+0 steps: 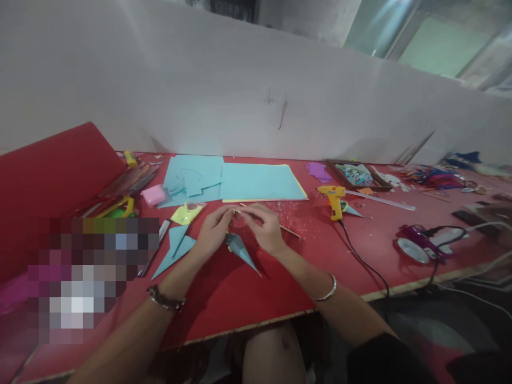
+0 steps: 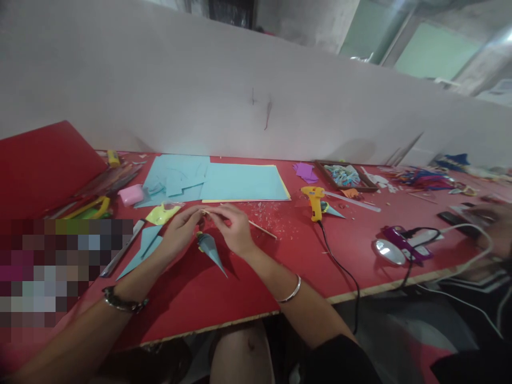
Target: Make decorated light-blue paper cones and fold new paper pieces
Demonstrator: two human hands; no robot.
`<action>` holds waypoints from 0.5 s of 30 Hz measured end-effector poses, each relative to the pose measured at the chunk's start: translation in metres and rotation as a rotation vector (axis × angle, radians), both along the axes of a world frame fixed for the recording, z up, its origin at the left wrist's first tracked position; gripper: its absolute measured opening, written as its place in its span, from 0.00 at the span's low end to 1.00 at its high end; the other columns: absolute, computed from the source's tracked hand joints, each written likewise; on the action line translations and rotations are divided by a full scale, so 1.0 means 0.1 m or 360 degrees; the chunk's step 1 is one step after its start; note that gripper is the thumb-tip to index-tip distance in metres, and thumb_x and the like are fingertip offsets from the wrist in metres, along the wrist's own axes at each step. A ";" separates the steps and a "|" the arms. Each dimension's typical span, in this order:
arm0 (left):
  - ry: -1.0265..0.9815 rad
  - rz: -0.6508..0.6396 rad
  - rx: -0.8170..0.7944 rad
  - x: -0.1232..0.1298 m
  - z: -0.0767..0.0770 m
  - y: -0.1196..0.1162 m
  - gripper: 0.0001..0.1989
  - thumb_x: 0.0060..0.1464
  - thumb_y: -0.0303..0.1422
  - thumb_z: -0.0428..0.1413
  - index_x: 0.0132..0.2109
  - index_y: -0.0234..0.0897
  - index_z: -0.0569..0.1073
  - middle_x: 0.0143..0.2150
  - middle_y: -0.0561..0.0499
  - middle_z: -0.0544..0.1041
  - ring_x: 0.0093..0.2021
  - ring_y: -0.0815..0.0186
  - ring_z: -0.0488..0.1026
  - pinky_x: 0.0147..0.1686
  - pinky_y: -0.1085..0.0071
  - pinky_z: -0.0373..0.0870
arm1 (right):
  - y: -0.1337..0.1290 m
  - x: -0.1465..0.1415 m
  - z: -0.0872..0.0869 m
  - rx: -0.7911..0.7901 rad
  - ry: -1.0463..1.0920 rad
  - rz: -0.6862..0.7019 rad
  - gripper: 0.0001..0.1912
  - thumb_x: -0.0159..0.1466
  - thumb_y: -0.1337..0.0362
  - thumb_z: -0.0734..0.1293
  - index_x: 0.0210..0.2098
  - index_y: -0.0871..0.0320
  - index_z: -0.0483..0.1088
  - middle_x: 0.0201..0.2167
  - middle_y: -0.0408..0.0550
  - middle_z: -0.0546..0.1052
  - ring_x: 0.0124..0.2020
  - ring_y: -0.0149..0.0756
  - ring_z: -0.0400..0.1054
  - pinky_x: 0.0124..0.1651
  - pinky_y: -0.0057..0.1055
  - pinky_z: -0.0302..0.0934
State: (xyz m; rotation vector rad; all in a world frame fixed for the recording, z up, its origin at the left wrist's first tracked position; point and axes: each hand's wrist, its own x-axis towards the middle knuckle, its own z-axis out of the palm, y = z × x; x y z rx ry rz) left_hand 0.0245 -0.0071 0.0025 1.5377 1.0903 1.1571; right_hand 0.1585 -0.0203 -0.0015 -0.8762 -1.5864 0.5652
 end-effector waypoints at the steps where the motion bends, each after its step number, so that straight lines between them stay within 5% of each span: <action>1: 0.0008 -0.0013 -0.0003 0.00 0.01 -0.01 0.09 0.50 0.33 0.46 0.31 0.35 0.70 0.23 0.55 0.65 0.24 0.72 0.60 0.24 0.75 0.58 | -0.01 -0.01 0.00 0.0044 -0.0063 0.0008 0.07 0.59 0.65 0.61 0.33 0.55 0.72 0.30 0.43 0.74 0.34 0.29 0.66 0.38 0.28 0.61; 7: -0.0009 -0.0039 -0.0071 -0.01 0.05 -0.03 0.13 0.50 0.38 0.48 0.23 0.35 0.65 0.19 0.56 0.61 0.22 0.72 0.58 0.22 0.75 0.55 | -0.01 0.00 0.00 0.0111 -0.0191 -0.0049 0.08 0.59 0.68 0.61 0.35 0.55 0.71 0.27 0.43 0.71 0.29 0.28 0.63 0.33 0.27 0.60; 15: -0.0115 -0.0183 -0.0149 0.00 0.07 -0.02 0.10 0.46 0.37 0.53 0.30 0.34 0.73 0.19 0.56 0.65 0.21 0.73 0.59 0.21 0.77 0.56 | 0.03 0.03 -0.02 0.0080 -0.0309 -0.0074 0.09 0.57 0.71 0.60 0.34 0.57 0.70 0.26 0.42 0.66 0.28 0.28 0.61 0.31 0.26 0.58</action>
